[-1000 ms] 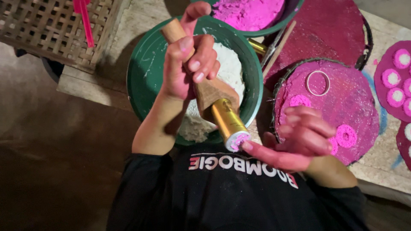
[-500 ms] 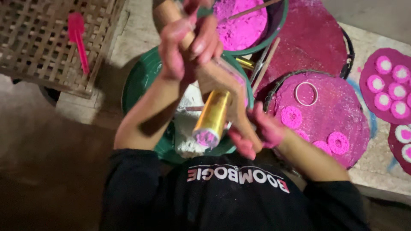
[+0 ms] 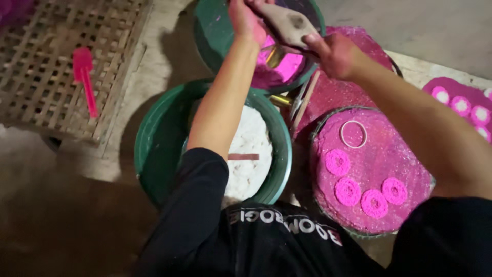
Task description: The person uses a wooden mallet and a metal ring mold to press pink and white powders into circular shapes on a flat surface. They repeatedly fill the mold, tap it to compact the powder, and remove the formed discs, placing them on a nearby tray.
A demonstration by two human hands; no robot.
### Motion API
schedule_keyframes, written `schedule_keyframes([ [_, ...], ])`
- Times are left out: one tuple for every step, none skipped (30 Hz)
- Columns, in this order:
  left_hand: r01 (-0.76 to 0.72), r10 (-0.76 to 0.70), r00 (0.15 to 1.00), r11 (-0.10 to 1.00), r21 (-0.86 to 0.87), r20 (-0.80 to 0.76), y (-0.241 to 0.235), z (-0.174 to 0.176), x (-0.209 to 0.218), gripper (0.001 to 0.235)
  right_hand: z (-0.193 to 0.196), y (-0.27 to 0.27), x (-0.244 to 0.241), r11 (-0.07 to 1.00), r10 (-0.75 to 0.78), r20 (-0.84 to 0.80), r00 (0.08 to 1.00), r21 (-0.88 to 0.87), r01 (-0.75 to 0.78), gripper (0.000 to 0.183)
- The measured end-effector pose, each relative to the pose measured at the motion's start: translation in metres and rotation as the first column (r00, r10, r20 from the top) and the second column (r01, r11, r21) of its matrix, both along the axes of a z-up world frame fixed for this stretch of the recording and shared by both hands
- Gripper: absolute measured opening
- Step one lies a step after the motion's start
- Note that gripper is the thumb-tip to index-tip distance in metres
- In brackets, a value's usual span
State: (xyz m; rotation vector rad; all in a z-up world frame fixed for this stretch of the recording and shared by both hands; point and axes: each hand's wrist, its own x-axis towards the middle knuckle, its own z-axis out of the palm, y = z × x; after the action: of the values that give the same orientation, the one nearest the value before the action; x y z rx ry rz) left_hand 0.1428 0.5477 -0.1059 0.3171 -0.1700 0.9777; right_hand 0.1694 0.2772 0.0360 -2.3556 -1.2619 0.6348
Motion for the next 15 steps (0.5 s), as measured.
schedule_keyframes([
  [-0.027,0.018,0.992,0.997,0.074,0.126,0.001,-0.001,0.002,0.040,-0.007,0.004,0.001,0.998,0.019,0.069,0.997,0.053,-0.023,0.070],
  [0.001,-0.001,0.998,1.000,0.006,0.061,0.002,0.002,0.004,0.039,-0.013,0.009,0.004,0.993,0.038,0.143,0.989,0.106,-0.054,0.066],
  [0.024,-0.024,1.000,0.998,-0.065,-0.003,0.002,0.007,0.006,0.039,-0.018,0.011,0.008,0.983,0.050,0.162,0.986,0.169,-0.078,0.065],
  [0.035,-0.045,0.997,0.990,-0.139,-0.069,0.003,0.010,0.003,0.038,-0.025,0.015,0.010,0.967,0.068,0.177,0.982,0.229,-0.108,0.064],
  [0.001,-0.010,0.997,0.993,-0.115,-0.073,0.002,0.013,0.002,0.038,-0.031,0.018,0.014,0.948,0.084,0.193,0.978,0.287,-0.138,0.063],
  [-0.035,0.028,0.996,0.995,-0.093,-0.081,0.002,0.014,-0.002,0.038,-0.037,0.021,0.016,0.955,0.066,0.225,0.972,0.269,-0.127,0.063],
  [-0.072,0.065,0.994,0.995,-0.070,-0.088,0.003,0.014,-0.005,0.039,-0.042,0.024,0.017,0.961,0.049,0.258,0.965,0.251,-0.115,0.063],
  [-0.091,0.079,0.989,0.992,-0.089,-0.126,0.005,0.014,-0.008,0.040,-0.046,0.028,0.018,0.967,0.031,0.293,0.956,0.234,-0.103,0.062],
  [-0.110,0.092,0.982,0.988,-0.108,-0.164,0.008,0.012,-0.009,0.041,-0.050,0.032,0.018,0.975,0.015,0.290,0.957,0.206,-0.078,0.064],
  [-0.128,0.101,0.974,0.984,-0.125,-0.200,0.011,0.010,-0.007,0.042,-0.053,0.035,0.020,0.983,-0.004,0.289,0.957,0.178,-0.050,0.065],
  [-0.101,0.087,0.985,0.990,-0.098,-0.146,0.015,0.006,-0.005,0.040,-0.056,0.038,0.021,0.988,-0.022,0.288,0.957,0.150,-0.022,0.066],
  [-0.077,0.071,0.993,0.995,-0.068,-0.091,0.022,0.001,-0.006,0.039,-0.059,0.042,0.022,0.984,-0.005,0.301,0.953,0.169,-0.048,0.067],
  [-0.055,0.053,0.998,0.998,-0.037,-0.037,0.029,-0.006,-0.007,0.037,-0.062,0.046,0.024,0.979,0.012,0.315,0.949,0.187,-0.075,0.068],
  [-0.063,0.056,0.990,0.996,-0.058,-0.126,0.036,-0.014,-0.009,0.032,-0.067,0.051,0.025,0.973,0.032,0.324,0.945,0.206,-0.103,0.069],
  [-0.075,0.056,0.975,0.994,-0.078,-0.214,0.043,-0.023,-0.013,0.028,-0.072,0.055,0.027,0.976,0.040,0.254,0.966,0.195,-0.092,0.070],
])
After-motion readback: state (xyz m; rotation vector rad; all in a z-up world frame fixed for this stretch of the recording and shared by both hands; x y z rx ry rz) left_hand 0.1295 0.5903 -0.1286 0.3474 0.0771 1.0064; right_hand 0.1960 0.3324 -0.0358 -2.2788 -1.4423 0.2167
